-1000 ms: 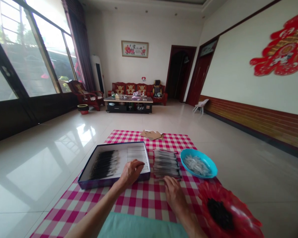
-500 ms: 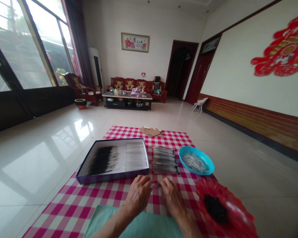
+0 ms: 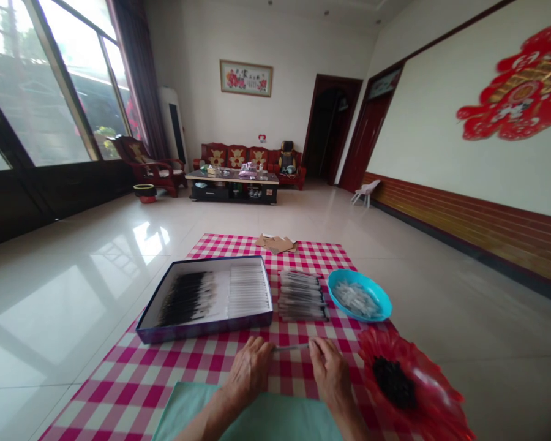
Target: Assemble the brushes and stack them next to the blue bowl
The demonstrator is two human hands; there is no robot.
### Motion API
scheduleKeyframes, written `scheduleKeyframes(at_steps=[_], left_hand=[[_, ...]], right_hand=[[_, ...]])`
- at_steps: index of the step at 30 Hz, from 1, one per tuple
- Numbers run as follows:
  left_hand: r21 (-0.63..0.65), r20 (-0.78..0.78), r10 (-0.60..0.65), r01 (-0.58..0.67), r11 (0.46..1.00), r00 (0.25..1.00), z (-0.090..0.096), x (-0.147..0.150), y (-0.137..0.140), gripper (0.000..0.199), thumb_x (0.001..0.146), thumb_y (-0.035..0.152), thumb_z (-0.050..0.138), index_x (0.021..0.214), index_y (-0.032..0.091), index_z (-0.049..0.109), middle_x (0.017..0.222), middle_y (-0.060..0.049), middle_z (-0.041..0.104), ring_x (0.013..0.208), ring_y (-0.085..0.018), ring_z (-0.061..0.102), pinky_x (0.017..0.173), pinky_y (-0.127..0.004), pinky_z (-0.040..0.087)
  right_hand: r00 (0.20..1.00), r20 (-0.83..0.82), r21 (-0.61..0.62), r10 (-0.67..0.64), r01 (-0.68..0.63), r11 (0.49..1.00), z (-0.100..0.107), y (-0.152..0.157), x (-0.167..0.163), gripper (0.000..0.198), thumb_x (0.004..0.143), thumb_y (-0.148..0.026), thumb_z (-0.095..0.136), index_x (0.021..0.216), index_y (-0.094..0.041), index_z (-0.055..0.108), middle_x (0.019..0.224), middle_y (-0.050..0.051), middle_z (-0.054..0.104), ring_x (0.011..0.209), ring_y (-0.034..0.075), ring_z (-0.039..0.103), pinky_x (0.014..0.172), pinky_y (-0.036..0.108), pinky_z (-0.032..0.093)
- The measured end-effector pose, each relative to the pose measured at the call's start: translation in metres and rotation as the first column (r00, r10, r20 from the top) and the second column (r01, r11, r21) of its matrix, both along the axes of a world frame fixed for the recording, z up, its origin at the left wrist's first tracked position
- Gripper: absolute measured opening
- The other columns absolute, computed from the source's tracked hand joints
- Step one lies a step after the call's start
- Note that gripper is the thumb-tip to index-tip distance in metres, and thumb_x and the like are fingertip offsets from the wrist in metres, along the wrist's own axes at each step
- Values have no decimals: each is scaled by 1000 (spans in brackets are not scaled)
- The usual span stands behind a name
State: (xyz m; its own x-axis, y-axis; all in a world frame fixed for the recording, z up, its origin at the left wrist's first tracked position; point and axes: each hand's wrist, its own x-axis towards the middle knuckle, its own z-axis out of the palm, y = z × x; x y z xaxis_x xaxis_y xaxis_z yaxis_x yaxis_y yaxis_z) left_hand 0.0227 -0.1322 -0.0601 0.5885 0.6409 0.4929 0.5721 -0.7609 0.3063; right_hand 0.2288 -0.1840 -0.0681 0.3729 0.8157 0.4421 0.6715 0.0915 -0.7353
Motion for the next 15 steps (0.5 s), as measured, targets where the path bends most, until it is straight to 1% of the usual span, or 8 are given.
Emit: scheduleKeyframes(at_steps=[2,3,5,7,8,10,12,15], left_hand=[[-14,-6,10,-10,1000,1000,4,0,1,24,87,11,35,92,20,57,74,-2,58,71,-15,57,77,-31,47],[-17,-12,18,-19,1000,1000,6,0,1,24,87,12,35,91,20,57,74,-2,58,70,-15,57,76,-31,47],[-18,-42,46,-47,999,998,9,0,1,22,87,13,37,88,21,58,72,-2,58,69,-16,55,72,-31,46],[-6,-82,83,-84,996,993,12,2,0,20,87,16,41,83,21,59,71,-2,58,69,-18,54,69,-32,43],[0,-99,98,-99,995,990,13,4,-1,18,87,18,43,83,22,60,71,-2,58,69,-18,53,68,-33,42],[11,-109,113,-113,994,988,13,10,-4,15,87,20,45,88,23,60,71,-2,59,69,-19,53,70,-34,40],[20,-84,119,-118,993,989,12,19,-7,15,87,20,46,94,22,58,73,-2,59,70,-19,52,71,-33,39],[21,-32,120,-119,993,992,7,31,-12,15,88,18,44,91,22,58,74,-2,58,70,-17,51,70,-31,37]], right_hand=[[981,-192,-60,11,-23,998,-1,-1,3,33,82,-45,51,89,-17,67,84,10,70,77,24,65,69,33,52],[954,-300,-89,8,-37,995,-1,-1,3,36,79,-48,54,89,-17,67,82,9,71,74,24,66,65,32,53],[867,-498,-141,-1,-80,987,1,-1,1,40,72,-51,59,90,-15,67,76,7,71,69,23,66,57,29,52],[786,-618,-172,-2,-132,976,2,-1,-3,41,70,-51,63,89,-15,68,70,5,69,65,21,65,52,27,51],[764,-646,-181,3,-157,971,2,-1,-6,39,70,-50,63,87,-15,68,67,4,68,63,20,64,52,26,50],[762,-647,-192,26,-196,962,1,-1,-10,35,70,-50,63,79,-16,68,62,2,66,57,17,61,49,23,48],[801,-597,-209,45,-209,955,0,0,-14,35,72,-52,61,72,-17,66,56,0,62,49,15,56,44,22,44],[874,-484,-230,29,-159,960,0,1,-17,37,74,-54,57,68,-18,64,50,-2,59,43,13,51,41,21,39]])
